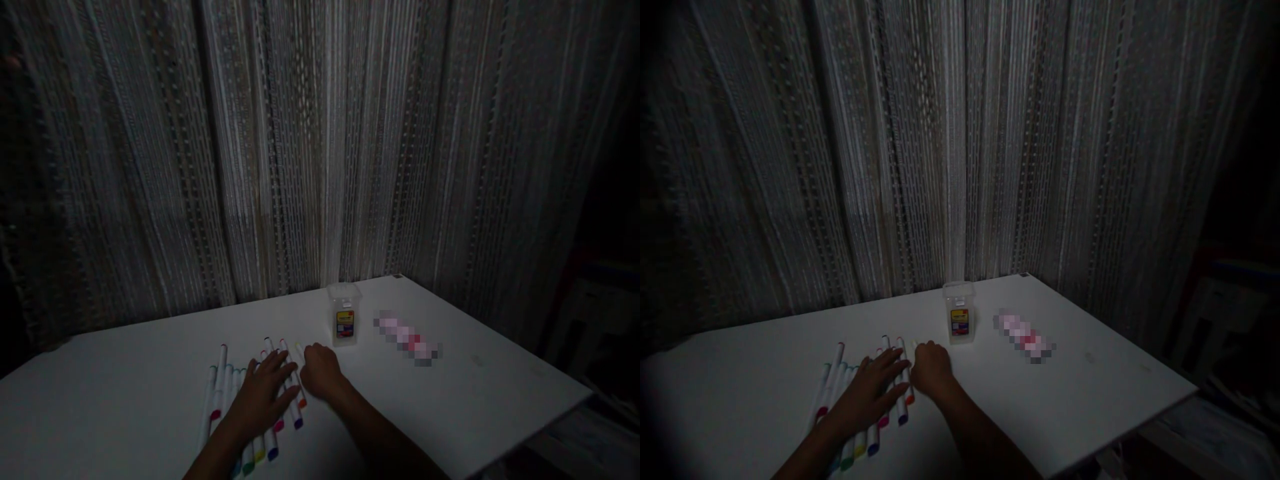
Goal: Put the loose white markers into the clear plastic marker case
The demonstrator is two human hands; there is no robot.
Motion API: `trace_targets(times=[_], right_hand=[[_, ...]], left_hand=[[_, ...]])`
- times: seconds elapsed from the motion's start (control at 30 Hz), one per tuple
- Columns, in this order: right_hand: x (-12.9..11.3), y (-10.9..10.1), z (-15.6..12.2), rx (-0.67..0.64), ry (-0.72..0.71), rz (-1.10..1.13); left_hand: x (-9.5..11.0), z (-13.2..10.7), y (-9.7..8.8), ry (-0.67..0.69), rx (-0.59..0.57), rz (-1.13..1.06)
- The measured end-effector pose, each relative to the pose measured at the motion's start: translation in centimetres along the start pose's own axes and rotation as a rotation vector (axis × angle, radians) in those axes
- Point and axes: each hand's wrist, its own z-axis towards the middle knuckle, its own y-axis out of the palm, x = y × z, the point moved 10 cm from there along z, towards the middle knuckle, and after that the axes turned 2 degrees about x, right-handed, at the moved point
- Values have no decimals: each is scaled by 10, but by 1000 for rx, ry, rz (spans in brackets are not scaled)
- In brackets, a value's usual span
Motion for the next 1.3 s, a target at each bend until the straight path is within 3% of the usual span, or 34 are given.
trace_targets(times=[0.07, 0.13, 0.2, 0.27, 0.37, 0.43, 0.53, 0.67, 0.77, 1.07, 1.3], right_hand=[[-1, -10, 2, 32, 11, 84], [-3, -34, 5, 84, -17, 328], [-3, -77, 10, 143, -90, 681], [9, -139, 15, 282, -153, 926], [44, -230, 23, 597, -177, 911], [63, -259, 35, 695, -103, 698], [77, -236, 66, 495, 42, 424], [73, -182, 83, 298, 59, 364], [65, -160, 83, 225, 38, 338], [27, -136, 49, 15, -101, 365], [-2, -131, 28, -41, -207, 396]], left_hand=[[0, 0, -1, -21, -6, 4], [0, -1, -2, -32, -7, 3], [0, -1, -3, -30, -5, -7], [0, -2, -4, -28, 1, -18], [-1, -4, -6, -40, 8, -36], [-1, -5, -7, -47, 8, -48], [0, -5, -7, -51, 1, -63], [1, -7, -10, -56, 4, -69], [1, -8, -12, -66, 13, -75], [-2, -10, -17, -82, -27, -114], [-17, -19, -27, -180, -15, -235]])
